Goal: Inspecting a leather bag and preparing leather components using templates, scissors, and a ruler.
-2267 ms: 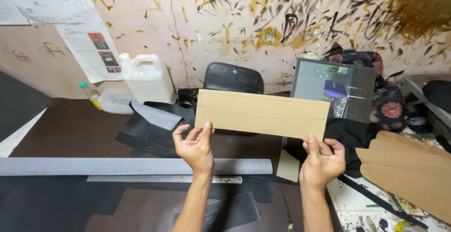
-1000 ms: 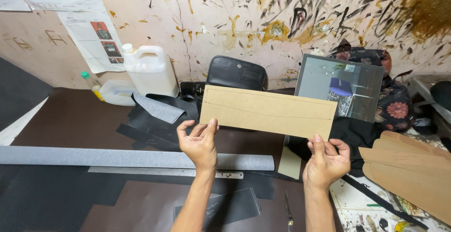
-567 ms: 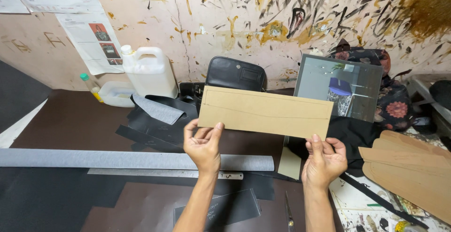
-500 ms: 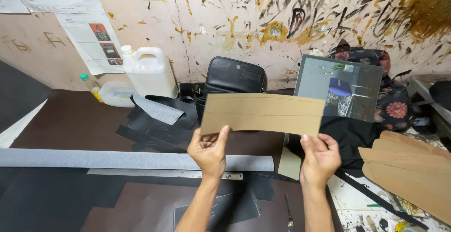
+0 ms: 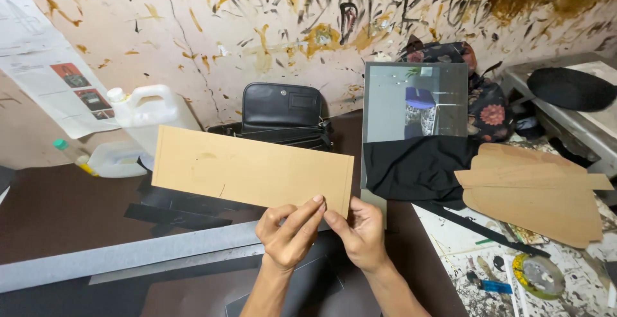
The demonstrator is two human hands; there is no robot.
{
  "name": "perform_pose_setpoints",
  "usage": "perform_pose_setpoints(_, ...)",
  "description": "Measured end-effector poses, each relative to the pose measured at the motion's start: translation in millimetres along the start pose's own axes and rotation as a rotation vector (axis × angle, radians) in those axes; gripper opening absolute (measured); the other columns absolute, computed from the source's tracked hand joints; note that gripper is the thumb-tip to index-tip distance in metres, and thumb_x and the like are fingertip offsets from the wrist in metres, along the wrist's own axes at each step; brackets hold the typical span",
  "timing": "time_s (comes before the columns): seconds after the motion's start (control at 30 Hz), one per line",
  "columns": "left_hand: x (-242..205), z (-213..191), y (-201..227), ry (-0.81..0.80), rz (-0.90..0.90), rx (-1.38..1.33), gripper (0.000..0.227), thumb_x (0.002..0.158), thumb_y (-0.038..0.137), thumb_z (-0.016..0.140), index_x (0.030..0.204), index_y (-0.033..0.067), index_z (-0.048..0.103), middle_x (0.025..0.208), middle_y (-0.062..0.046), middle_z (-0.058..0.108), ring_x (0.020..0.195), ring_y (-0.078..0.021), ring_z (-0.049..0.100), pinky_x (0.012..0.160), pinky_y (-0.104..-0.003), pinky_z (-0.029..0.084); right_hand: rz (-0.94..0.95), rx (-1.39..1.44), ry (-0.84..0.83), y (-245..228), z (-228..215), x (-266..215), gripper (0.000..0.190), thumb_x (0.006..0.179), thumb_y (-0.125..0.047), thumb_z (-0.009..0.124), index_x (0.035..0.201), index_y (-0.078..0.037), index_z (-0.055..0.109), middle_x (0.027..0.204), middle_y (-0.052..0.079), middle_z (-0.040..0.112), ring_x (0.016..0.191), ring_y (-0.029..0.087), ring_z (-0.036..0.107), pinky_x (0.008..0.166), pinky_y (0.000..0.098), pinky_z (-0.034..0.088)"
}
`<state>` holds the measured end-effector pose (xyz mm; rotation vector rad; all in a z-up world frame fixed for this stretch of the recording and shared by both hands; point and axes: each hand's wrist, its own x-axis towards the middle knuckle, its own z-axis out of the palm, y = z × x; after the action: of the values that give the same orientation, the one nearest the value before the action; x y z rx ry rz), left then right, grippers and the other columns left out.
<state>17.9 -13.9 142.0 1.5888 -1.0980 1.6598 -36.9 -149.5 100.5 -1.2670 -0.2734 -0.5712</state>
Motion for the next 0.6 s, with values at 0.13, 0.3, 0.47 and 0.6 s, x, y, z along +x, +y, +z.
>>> perform_pose_setpoints(0.13,-5.5,3.4,2.8,-0.008,-0.026,0.006,0.012,0.099,0.006,0.067,0.099,0.0137,0.077,0.105,0.003,0.077,0.07,-0.0143,0.047,0.058,-0.025,0.045,0.03,-0.032,0.143,5.0,0.0,1.5,0.019,0.09,-0.012,0.075,0.095,0.007,0.076,0.097,0.015,0.081,0.088,0.018,0.075,0.079,0.0285,0.062)
perform_pose_setpoints(0.3,-34.9,-4.8,8.7,-0.062,-0.372,-0.314,0.012,0.083,0.009,0.078,0.084,0.0087,0.066,0.083,-0.006,0.071,0.069,-0.0182,0.066,0.065,-0.028,0.053,0.042,0.001,0.324,9.7,-10.5,6.6,0.021,0.09,-0.013,0.075,0.079,0.005,0.071,0.075,0.015,0.074,0.064,0.023,0.075,0.063,0.0288,0.061)
perform_pose_setpoints(0.47,-92.8,-1.7,-2.8,-0.024,-1.184,-0.663,0.038,0.091,0.034,0.069,0.091,-0.0043,0.07,0.075,-0.018,0.079,0.07,-0.0273,0.081,0.066,-0.036,0.066,0.081,0.009,0.369,12.5,-18.5,8.2,0.023,0.089,-0.014,0.077,0.073,0.0,0.067,0.072,0.01,0.07,0.061,0.024,0.074,0.062,0.0295,0.059)
perform_pose_setpoints(0.6,-66.0,-5.1,-5.0,0.264,-1.323,-0.772,0.027,0.095,0.015,0.069,0.075,-0.0041,0.066,0.06,-0.015,0.065,0.055,-0.0299,0.074,0.048,-0.033,0.059,0.109,-0.021,0.392,11.7,-20.4,10.3,0.022,0.088,-0.013,0.077,0.074,-0.001,0.065,0.068,0.009,0.068,0.058,0.02,0.072,0.057,0.0263,0.055)
